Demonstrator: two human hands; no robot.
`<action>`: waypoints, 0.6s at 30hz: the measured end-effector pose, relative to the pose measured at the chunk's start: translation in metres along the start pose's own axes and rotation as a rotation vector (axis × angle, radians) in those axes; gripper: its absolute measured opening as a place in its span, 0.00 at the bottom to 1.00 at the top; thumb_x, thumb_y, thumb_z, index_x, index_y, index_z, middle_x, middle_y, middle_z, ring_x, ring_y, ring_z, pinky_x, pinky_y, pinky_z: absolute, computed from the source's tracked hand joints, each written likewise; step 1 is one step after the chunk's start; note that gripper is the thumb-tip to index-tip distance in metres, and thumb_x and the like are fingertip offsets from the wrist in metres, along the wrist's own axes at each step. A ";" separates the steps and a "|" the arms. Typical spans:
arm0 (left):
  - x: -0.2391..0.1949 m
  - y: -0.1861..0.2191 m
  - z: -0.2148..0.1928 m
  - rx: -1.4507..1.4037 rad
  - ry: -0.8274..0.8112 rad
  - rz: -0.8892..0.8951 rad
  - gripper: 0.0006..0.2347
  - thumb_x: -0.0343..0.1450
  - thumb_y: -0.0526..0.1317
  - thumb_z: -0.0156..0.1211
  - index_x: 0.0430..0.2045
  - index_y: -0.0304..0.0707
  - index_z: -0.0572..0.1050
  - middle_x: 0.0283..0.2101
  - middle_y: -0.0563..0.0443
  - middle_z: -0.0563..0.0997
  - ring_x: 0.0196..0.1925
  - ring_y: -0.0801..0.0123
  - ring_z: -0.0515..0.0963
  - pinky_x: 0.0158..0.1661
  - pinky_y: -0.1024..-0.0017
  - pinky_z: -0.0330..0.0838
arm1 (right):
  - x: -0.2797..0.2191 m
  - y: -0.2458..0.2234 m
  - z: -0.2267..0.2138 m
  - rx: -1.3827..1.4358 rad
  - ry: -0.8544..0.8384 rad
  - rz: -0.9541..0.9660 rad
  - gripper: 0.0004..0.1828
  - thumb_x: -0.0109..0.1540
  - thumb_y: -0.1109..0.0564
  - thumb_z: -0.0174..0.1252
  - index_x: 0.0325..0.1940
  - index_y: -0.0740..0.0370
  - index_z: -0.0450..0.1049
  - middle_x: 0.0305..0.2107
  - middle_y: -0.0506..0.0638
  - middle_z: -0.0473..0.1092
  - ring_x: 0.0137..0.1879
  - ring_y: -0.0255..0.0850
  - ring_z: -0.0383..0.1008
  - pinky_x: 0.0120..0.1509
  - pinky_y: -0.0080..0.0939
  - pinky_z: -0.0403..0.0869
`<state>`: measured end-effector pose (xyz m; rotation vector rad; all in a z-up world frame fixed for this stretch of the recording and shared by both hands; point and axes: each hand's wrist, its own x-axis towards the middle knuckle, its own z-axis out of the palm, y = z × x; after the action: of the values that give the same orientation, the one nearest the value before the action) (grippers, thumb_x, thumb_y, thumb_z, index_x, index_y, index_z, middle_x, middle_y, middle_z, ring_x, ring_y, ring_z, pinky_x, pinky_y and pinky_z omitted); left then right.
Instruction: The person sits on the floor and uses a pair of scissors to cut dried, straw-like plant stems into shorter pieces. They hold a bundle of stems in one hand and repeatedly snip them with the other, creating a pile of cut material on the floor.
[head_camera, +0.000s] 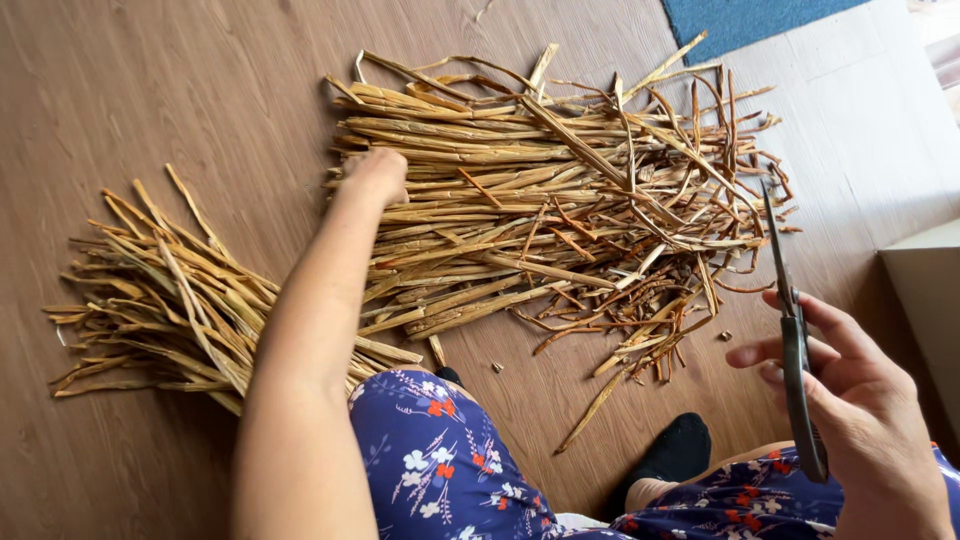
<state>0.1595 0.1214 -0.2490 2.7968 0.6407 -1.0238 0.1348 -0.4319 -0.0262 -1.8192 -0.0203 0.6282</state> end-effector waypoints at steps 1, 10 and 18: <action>0.018 0.007 0.016 0.084 -0.112 -0.017 0.22 0.68 0.44 0.71 0.53 0.31 0.76 0.60 0.41 0.77 0.63 0.53 0.76 0.66 0.55 0.66 | -0.002 0.001 -0.002 0.015 -0.007 0.005 0.32 0.65 0.65 0.57 0.75 0.61 0.66 0.40 0.59 0.79 0.29 0.25 0.63 0.31 0.24 0.61; 0.032 -0.007 0.119 -0.009 0.139 -0.016 0.51 0.56 0.42 0.81 0.75 0.43 0.52 0.63 0.40 0.68 0.66 0.53 0.65 0.63 0.49 0.58 | 0.010 -0.002 0.012 -0.035 -0.025 0.030 0.34 0.62 0.65 0.54 0.74 0.63 0.64 0.40 0.62 0.79 0.48 0.40 0.79 0.52 0.36 0.75; -0.020 -0.016 0.087 0.052 0.298 0.164 0.27 0.57 0.49 0.79 0.48 0.41 0.75 0.57 0.40 0.73 0.60 0.53 0.71 0.62 0.49 0.61 | 0.007 -0.005 0.015 0.009 -0.044 0.010 0.34 0.62 0.64 0.56 0.75 0.65 0.63 0.41 0.62 0.78 0.50 0.42 0.79 0.54 0.38 0.76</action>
<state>0.0870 0.1087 -0.3028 3.0154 0.4044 -0.6098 0.1358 -0.4152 -0.0276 -1.7973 -0.0381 0.6743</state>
